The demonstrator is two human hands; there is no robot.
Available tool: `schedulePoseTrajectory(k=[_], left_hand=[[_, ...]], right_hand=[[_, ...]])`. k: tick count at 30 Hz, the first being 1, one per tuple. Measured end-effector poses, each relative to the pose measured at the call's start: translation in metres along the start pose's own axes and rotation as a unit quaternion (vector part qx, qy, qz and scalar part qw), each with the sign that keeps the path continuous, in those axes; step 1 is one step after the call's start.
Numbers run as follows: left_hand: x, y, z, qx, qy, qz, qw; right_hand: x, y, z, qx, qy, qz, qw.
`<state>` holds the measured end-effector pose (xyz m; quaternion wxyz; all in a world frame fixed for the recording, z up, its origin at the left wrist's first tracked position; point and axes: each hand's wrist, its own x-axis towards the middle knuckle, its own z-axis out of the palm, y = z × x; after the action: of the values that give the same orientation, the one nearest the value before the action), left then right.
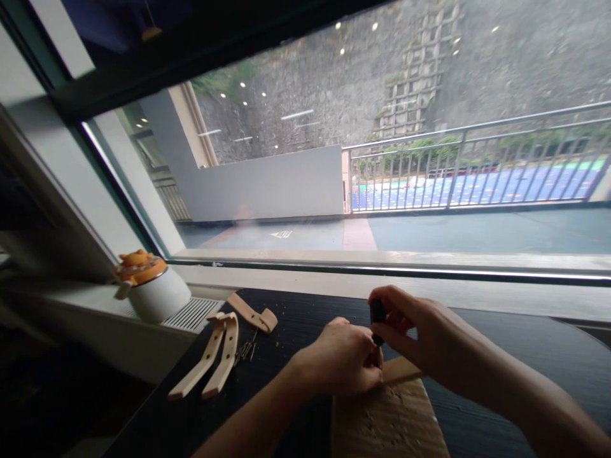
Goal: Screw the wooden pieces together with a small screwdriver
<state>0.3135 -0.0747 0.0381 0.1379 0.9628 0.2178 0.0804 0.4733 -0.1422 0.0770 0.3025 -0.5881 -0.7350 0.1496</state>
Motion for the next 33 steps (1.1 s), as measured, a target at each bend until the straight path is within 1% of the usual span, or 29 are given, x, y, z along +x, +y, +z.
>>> schedulePoseTrajectory(k=[4,10,13,16,19,22,26,29,33], left_hand=[[0.001,0.000,-0.001,-0.011,-0.014,-0.004,1.000],[0.000,0.001,-0.003,0.001,-0.009,0.006,1.000],[0.000,0.002,-0.002,0.017,-0.010,0.004,1.000],[0.000,0.003,-0.002,0.027,-0.012,-0.006,1.000],[0.000,0.004,-0.005,0.010,-0.009,-0.007,1.000],[-0.001,0.004,-0.006,-0.003,-0.008,0.001,1.000],[-0.001,0.002,-0.003,0.007,-0.012,-0.005,1.000],[0.000,0.001,0.000,0.001,-0.006,-0.011,1.000],[0.000,0.003,-0.003,0.003,-0.017,-0.013,1.000]], right_hand=[[-0.001,0.000,0.000,-0.005,0.015,-0.006,1.000],[-0.005,-0.011,-0.004,0.030,0.005,-0.047,0.998],[-0.002,-0.008,-0.001,-0.001,0.011,-0.048,0.999],[0.002,-0.002,0.003,-0.067,0.043,-0.043,0.996],[0.002,0.000,0.004,-0.102,0.053,-0.042,0.993],[-0.002,-0.003,0.000,-0.072,0.039,-0.054,0.995],[-0.006,-0.008,-0.005,-0.034,0.026,-0.066,0.997],[-0.003,-0.006,-0.004,-0.037,0.029,-0.059,0.997],[0.003,0.000,0.001,-0.067,0.051,-0.035,0.996]])
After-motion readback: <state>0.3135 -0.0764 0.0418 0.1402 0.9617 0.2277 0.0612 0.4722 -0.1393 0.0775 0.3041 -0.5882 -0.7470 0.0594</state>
